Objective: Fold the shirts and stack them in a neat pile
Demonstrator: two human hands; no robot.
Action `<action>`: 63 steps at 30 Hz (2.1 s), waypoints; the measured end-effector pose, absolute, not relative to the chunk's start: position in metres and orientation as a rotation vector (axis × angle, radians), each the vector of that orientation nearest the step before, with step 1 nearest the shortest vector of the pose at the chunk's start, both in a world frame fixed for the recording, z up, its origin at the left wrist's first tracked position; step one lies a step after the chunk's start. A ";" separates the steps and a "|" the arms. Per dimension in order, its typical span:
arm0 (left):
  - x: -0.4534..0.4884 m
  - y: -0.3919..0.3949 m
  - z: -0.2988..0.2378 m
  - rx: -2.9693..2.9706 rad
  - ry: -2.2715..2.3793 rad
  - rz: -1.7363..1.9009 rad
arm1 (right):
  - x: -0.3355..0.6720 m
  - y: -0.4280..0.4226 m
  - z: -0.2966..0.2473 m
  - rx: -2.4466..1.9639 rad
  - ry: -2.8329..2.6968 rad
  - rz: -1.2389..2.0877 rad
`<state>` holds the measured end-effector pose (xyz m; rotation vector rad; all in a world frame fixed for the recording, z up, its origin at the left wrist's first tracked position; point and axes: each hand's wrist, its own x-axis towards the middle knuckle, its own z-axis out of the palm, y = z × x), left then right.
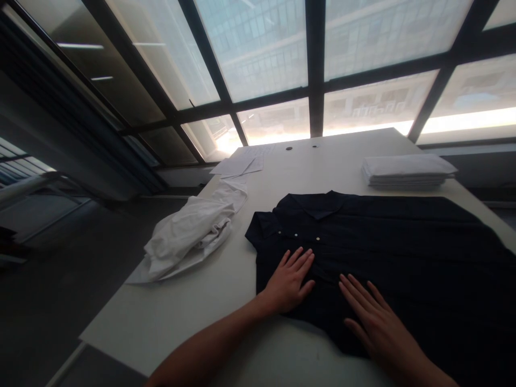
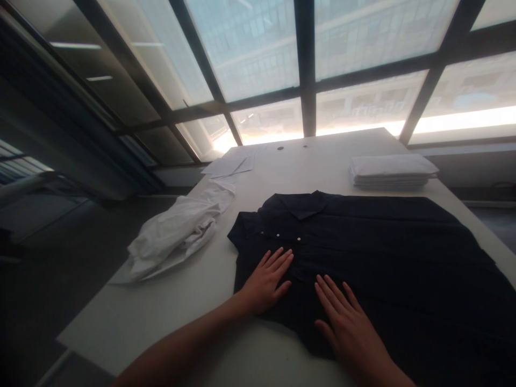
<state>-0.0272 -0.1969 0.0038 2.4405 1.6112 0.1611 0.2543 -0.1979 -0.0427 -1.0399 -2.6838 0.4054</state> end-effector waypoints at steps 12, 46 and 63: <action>-0.040 -0.189 0.003 2.453 1.682 0.315 | 0.258 -0.194 -0.042 -1.111 -2.673 0.388; -0.123 -0.153 -0.006 2.088 1.582 0.842 | 0.261 -0.192 -0.044 -1.082 -2.666 0.402; -0.128 -0.070 -0.023 2.201 1.810 0.654 | 0.260 -0.191 -0.038 -1.097 -2.652 0.487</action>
